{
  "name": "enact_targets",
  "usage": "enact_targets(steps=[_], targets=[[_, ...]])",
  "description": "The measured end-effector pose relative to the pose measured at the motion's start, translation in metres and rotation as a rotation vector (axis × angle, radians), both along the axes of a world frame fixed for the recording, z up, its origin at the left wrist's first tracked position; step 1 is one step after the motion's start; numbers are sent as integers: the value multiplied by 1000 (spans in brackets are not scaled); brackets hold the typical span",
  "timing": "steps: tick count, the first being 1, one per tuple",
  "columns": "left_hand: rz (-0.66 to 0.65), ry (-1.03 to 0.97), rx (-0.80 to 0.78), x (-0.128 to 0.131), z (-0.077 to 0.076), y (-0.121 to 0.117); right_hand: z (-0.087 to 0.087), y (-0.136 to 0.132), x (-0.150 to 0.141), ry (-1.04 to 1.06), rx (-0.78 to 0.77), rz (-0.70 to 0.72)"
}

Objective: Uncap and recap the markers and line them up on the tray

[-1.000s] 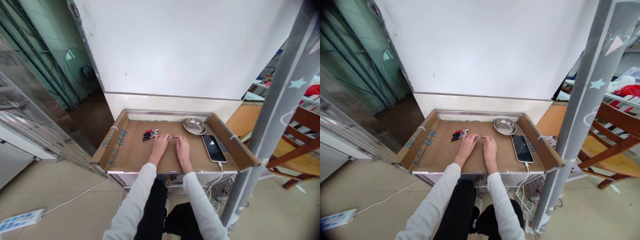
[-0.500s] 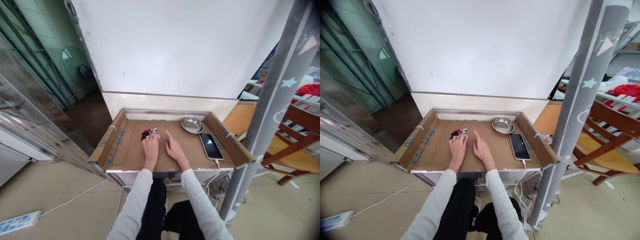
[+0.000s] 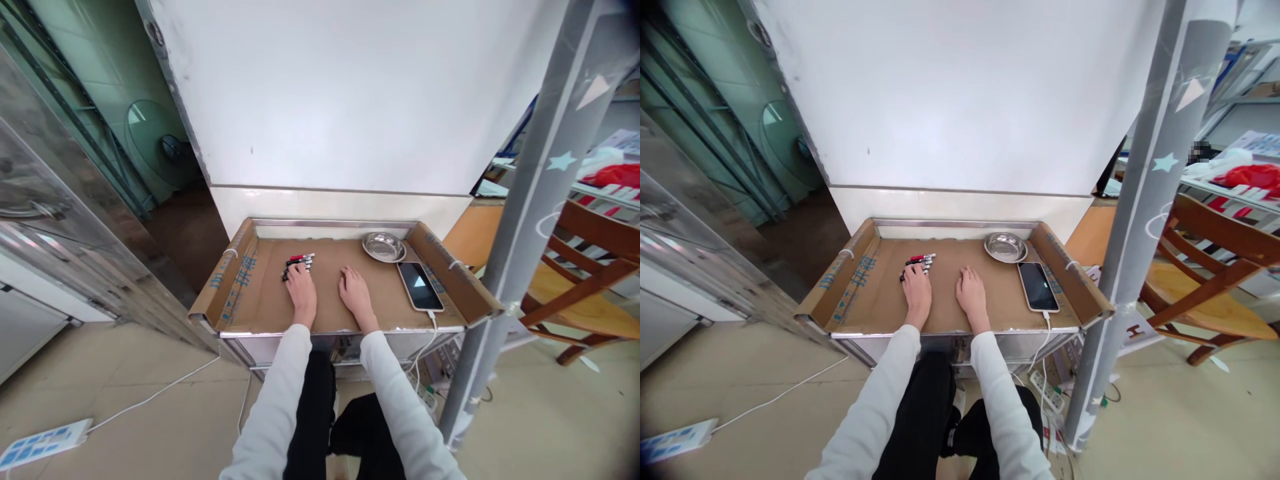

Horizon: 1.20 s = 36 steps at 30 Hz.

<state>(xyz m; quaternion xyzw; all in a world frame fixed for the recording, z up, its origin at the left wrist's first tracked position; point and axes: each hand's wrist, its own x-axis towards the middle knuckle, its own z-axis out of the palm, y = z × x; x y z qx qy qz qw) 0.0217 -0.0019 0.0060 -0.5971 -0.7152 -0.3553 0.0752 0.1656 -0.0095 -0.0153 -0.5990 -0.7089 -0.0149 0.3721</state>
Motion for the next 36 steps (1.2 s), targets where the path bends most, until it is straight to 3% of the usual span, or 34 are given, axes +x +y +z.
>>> enact_targets(steps=[2,7,9,13,19,21,26,36], targets=[[-100,-8,27,0,2,-1,-2,-1,-1,-13,3,-16],[-616,91,-64,2,3,-1,1,0,-2,-31,-20,-46],[-661,102,-119,2,2,-1,3,1,-2,-58,-36,-57],[-613,69,-145,3,-1,1,5,2,-2,-95,-65,-83],[-646,52,-118,-2,2,-8,4,2,-2,-115,-90,-100],[-564,44,-69,-8,5,-17,5,1,-2,-124,-106,-106],[-180,32,-35,-24,10,-30,9,-1,-3,-157,-142,-109],[-131,137,-59,-36,5,-23,24,5,-3,62,-234,-125]])
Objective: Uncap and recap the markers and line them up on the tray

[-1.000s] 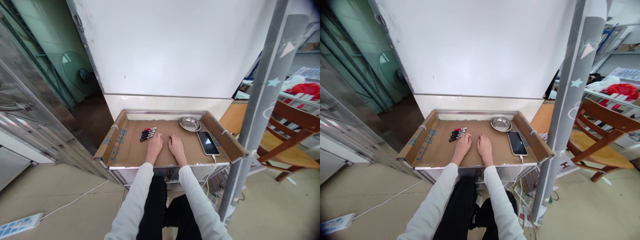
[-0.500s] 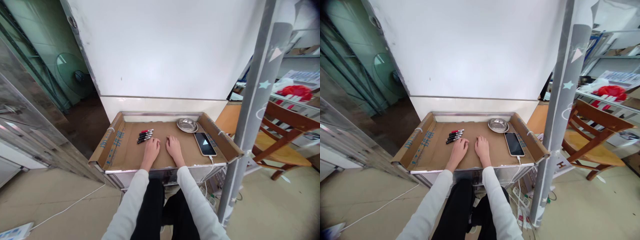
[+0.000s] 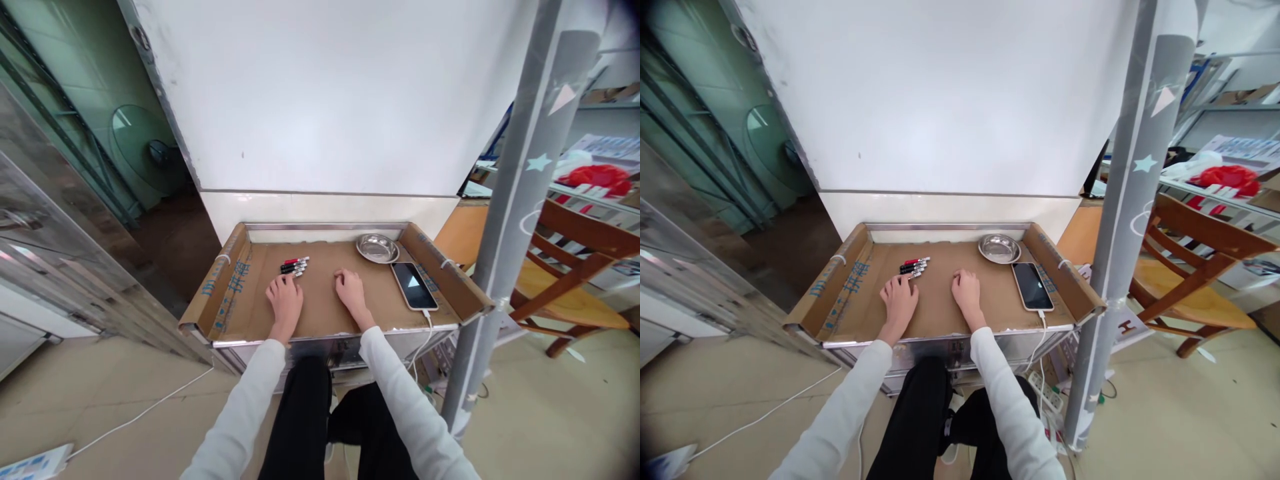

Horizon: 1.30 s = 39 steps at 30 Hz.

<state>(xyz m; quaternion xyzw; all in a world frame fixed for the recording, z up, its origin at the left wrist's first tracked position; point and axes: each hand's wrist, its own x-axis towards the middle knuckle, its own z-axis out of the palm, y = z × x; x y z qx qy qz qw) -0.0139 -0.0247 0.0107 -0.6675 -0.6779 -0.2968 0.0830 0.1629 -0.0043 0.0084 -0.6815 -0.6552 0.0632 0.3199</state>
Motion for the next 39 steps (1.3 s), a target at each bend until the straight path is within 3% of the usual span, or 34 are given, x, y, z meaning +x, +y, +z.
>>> enact_targets(steps=[3,6,9,11,15,18,21,23,30,39], targets=[[-100,-44,-63,0,-5,6,7,11,-1,115,-26,81],[-389,-147,-110,12,-9,18,12,27,-2,403,-82,366],[-620,-378,-37,32,-10,37,14,42,2,676,-210,490],[-655,-548,31,44,-9,51,13,49,9,888,-279,508],[-583,-857,105,55,-6,70,6,58,23,1444,-346,468],[-672,-915,99,54,-3,70,2,59,26,1666,-370,454],[-789,-826,75,52,2,66,0,58,24,1707,-430,502],[-801,-765,76,51,4,63,-1,56,22,1694,-497,515],[-644,-917,166,48,5,67,1,58,30,1687,-476,494],[-519,-1087,136,45,6,74,1,55,32,1556,-358,442]])
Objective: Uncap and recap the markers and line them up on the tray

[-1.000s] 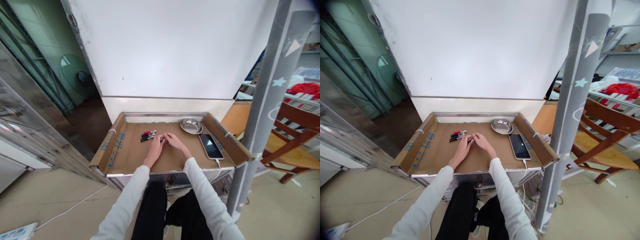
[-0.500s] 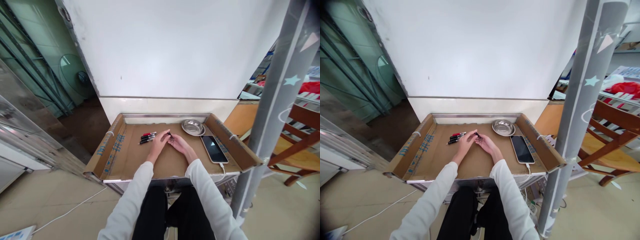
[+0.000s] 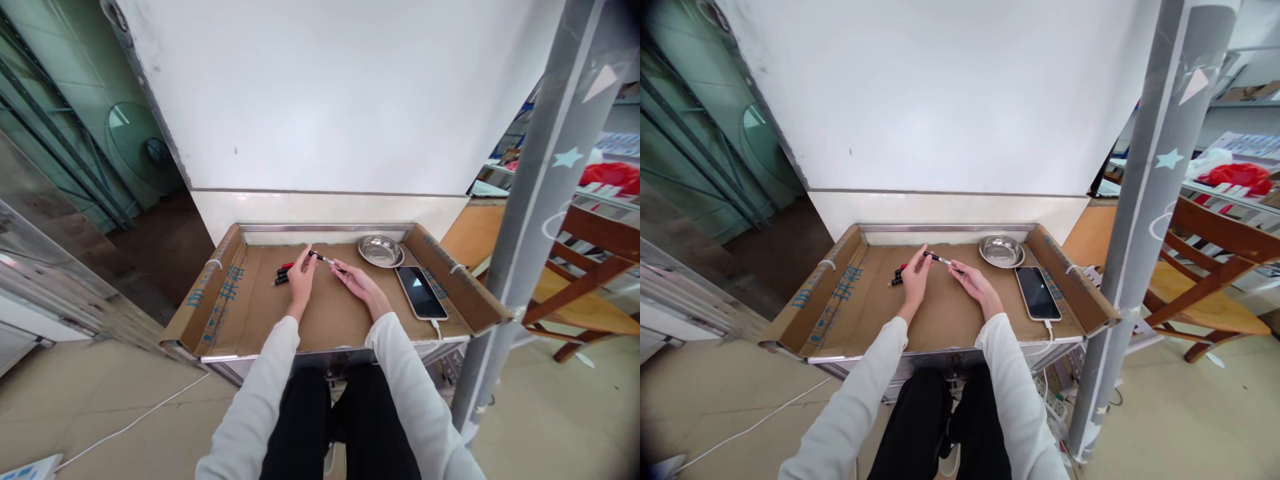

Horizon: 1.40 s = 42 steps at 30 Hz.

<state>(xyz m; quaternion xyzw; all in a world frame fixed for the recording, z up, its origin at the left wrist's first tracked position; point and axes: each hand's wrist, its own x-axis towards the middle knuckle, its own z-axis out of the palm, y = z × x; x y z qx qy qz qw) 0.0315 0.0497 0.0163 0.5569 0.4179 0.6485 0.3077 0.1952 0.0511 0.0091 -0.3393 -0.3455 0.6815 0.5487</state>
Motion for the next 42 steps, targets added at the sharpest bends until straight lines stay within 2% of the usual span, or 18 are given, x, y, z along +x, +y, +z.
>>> enact_targets(steps=[9,12,14,17,19,21,23,29,34,38,42], targets=[[-18,87,30,1,-4,2,-3,-3,-3,10,86,4],[71,95,57,0,-4,3,-6,-2,1,11,96,-68],[90,134,39,-1,-6,4,-7,0,4,-1,90,-174],[-72,306,-32,-1,-10,8,-8,0,6,-21,104,-348],[-190,481,-29,-1,-13,10,-8,-1,5,-44,127,-393],[-217,644,31,0,-16,11,-6,-4,1,-93,155,-375],[-175,757,90,0,-18,10,-5,-8,-5,-175,196,-325],[15,850,92,0,-18,6,0,-14,-18,-412,344,-174],[-99,681,172,3,-13,1,2,-15,-18,-225,249,-195],[-243,632,186,4,-9,-1,2,-15,-18,-148,147,-126],[-244,621,161,3,-7,-1,-1,-15,-18,-147,171,-56]])
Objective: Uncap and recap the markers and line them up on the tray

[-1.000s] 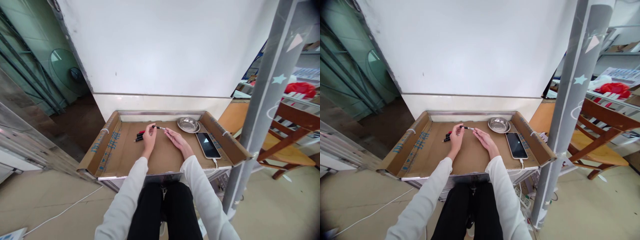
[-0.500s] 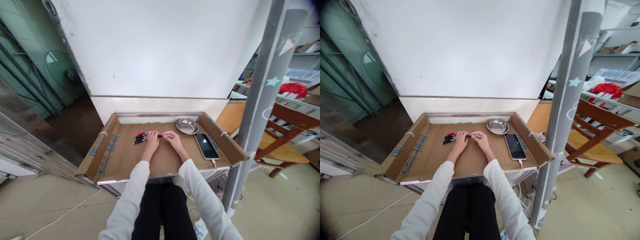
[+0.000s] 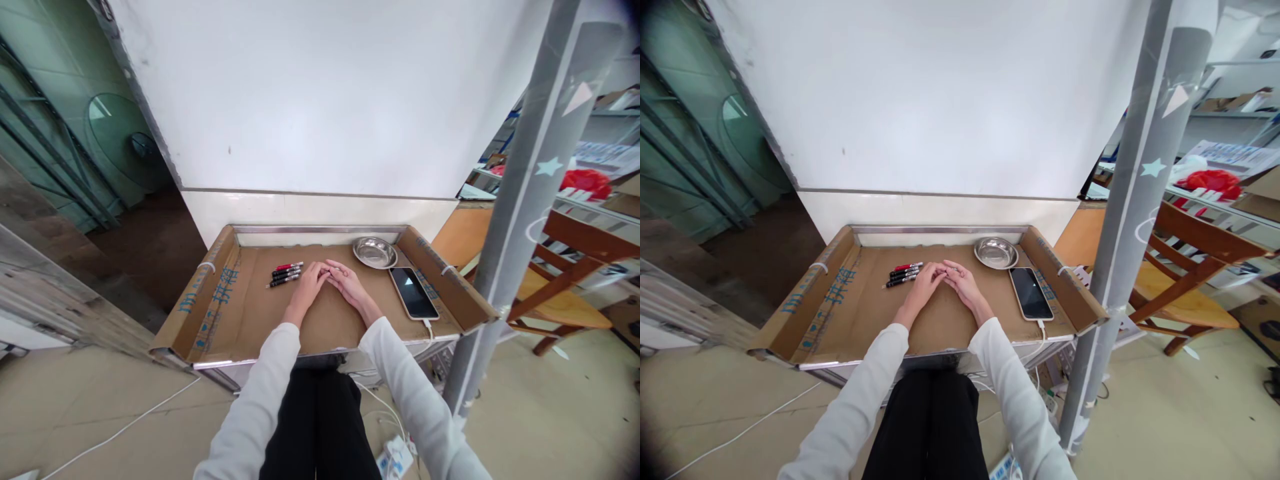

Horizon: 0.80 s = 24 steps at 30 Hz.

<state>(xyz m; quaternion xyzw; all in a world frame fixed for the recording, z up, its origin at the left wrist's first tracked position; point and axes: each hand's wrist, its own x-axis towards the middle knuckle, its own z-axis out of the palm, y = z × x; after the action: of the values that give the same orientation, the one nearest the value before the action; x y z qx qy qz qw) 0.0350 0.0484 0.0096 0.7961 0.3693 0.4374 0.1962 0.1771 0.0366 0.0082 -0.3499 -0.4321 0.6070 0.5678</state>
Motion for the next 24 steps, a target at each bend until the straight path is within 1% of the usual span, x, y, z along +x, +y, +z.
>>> enact_targets(steps=[2,3,6,7,8,9,12,13,14,15,18,19,21,24], targets=[[12,3,6,-1,0,0,-1,1,1,-63,52,-17],[29,10,4,-1,-1,1,-2,2,2,-124,94,-64],[123,64,-15,-2,-7,4,-3,3,6,-410,264,-290],[154,94,-19,-2,-10,6,-4,3,7,-509,316,-339],[176,124,-18,-2,-12,8,-4,3,8,-594,359,-350],[187,153,-13,-2,-14,10,-5,3,8,-662,395,-321],[192,200,11,-1,-20,15,-6,0,5,-803,490,-165],[192,204,17,-1,-21,16,-6,-1,4,-852,517,-144],[196,204,22,0,-22,17,-7,-2,4,-912,535,-158],[200,203,26,0,-23,18,-7,-3,4,-984,535,-207],[211,213,48,0,-22,18,-8,-5,10,-1213,438,-438],[222,225,56,0,-21,18,-10,-5,12,-1262,401,-477],[253,261,67,1,-18,16,-13,-2,16,-1291,404,-444],[333,327,77,3,-12,12,-19,4,18,-1228,453,-419]])
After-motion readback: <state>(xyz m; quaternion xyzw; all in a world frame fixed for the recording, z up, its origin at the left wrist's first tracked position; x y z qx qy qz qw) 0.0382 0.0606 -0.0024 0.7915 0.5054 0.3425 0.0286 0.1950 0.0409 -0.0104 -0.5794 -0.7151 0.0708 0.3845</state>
